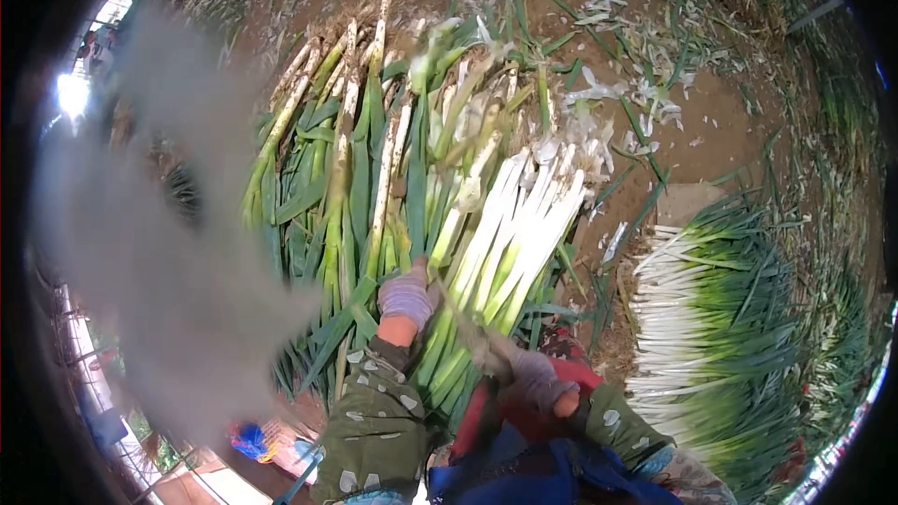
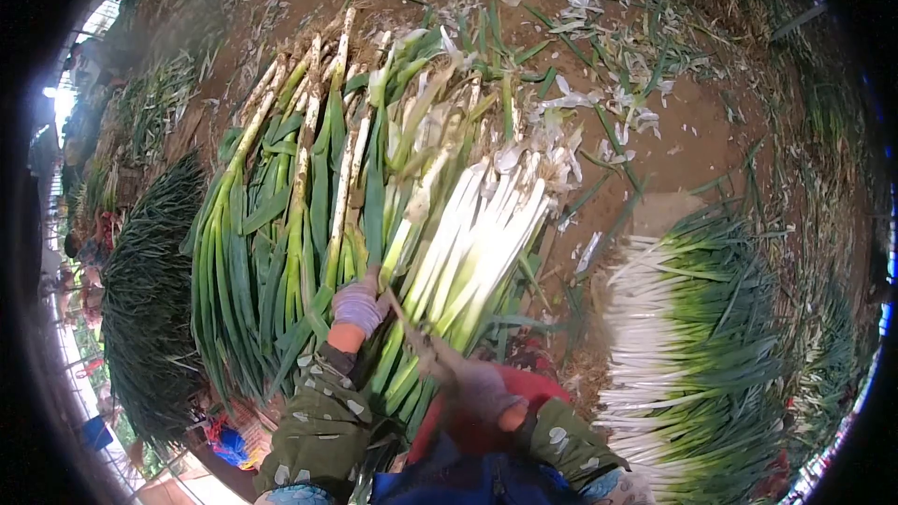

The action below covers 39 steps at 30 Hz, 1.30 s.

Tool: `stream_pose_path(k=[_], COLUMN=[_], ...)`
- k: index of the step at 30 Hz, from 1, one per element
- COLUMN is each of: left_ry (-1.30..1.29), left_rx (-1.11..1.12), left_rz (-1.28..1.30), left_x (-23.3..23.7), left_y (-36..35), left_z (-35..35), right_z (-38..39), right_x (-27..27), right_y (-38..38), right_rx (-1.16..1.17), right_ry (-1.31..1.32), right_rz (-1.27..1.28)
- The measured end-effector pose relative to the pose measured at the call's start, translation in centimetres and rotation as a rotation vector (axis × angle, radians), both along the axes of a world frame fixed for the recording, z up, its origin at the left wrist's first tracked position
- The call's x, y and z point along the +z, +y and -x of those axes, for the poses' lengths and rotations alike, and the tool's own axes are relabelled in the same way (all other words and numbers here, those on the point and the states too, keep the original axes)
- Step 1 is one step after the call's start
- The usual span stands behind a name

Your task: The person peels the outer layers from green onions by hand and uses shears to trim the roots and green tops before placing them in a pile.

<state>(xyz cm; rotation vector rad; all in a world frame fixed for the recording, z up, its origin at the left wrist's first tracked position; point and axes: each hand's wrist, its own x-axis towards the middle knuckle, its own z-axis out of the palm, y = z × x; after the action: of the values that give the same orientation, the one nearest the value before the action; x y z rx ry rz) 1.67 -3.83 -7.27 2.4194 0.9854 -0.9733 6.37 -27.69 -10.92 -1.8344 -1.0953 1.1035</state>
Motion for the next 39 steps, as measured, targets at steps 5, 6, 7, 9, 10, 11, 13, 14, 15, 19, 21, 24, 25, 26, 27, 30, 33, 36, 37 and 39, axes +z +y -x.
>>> stream_pose_path(k=[5,6,7,9,10,11,13,14,15,19,21,24,25,26,27,30,33,36,37,39], left_ry=[0.037,0.068,0.055,0.063,0.071,0.082,0.047,0.013,0.077,0.086,0.097,0.032,-0.197,-0.194,-0.13,-0.092,-0.538,-0.627,-0.343,-0.06], left_rx=[0.106,0.124,0.132,0.134,0.141,0.141,0.129,0.116,0.124,0.142,0.111,-0.115,0.021,0.031,0.075,0.101,-0.186,0.134,0.084,-0.015], left_rz=[-0.049,-0.043,-0.02,-0.012,-0.009,-0.009,-0.007,-0.004,0.041,0.019,0.024,0.083,-0.042,-0.056,-0.032,-0.003,0.252,-0.24,-0.204,-0.185], left_x=[-1.1,-1.0,-0.9,-1.5,-1.6,-1.4,-1.6,-1.7,-0.9,-1.7,-1.8,-5.9,-8.1,-6.9,-4.3,-1.4,-0.9,-3.4,-3.2,-3.6], left_y=[-0.4,-0.4,-0.5,-0.7,-0.7,-0.8,-1.1,-1.2,-1.4,-2.3,-4.2,-6.2,-7.8,-7.8,-7.7,-7.2,-0.2,6.5,6.8,6.4], left_z=[0.5,0.5,0.5,0.8,0.6,0.5,1.0,1.0,0.4,1.4,1.4,3.1,4.7,3.8,2.6,3.1,8.4,8.9,7.5,6.3], right_z=[-5.6,-6.0,-6.9,-8.0,-8.4,-8.8,-9.9,-10.1,-8.8,-8.2,-9.6,-6.7,-5.0,-3.3,-5.8,-6.4,-4.1,-4.7,-4.3,-3.4], right_x=[3.1,3.2,3.4,2.0,0.2,-1.3,-1.5,-1.5,-1.4,1.3,1.9,1.8,-0.6,-3.0,-0.6,-0.5,-1.2,-1.8,-2.0,-3.4], right_y=[3.2,3.9,5.1,6.9,7.8,8.3,9.1,9.3,8.4,5.8,5.6,6.1,5.0,4.0,5.0,4.4,2.8,2.7,2.0,1.5], right_rx=[-0.162,-0.164,-0.13,-0.105,-0.101,-0.095,-0.133,-0.173,-0.087,-0.181,-0.507,0.066,0.151,0.22,0.114,-0.235,0.268,0.385,0.167,0.064], right_ry=[0.154,0.153,0.141,0.125,0.046,-0.029,-0.003,0.025,-0.107,0.058,0.254,0.003,-0.108,-0.223,-0.141,0.093,-0.417,-0.214,-0.112,-0.173], right_rz=[0.368,0.368,0.409,0.455,0.44,0.425,0.455,0.487,0.419,0.399,0.282,0.277,0.165,0.051,0.329,0.408,0.298,0.542,0.44,0.313])
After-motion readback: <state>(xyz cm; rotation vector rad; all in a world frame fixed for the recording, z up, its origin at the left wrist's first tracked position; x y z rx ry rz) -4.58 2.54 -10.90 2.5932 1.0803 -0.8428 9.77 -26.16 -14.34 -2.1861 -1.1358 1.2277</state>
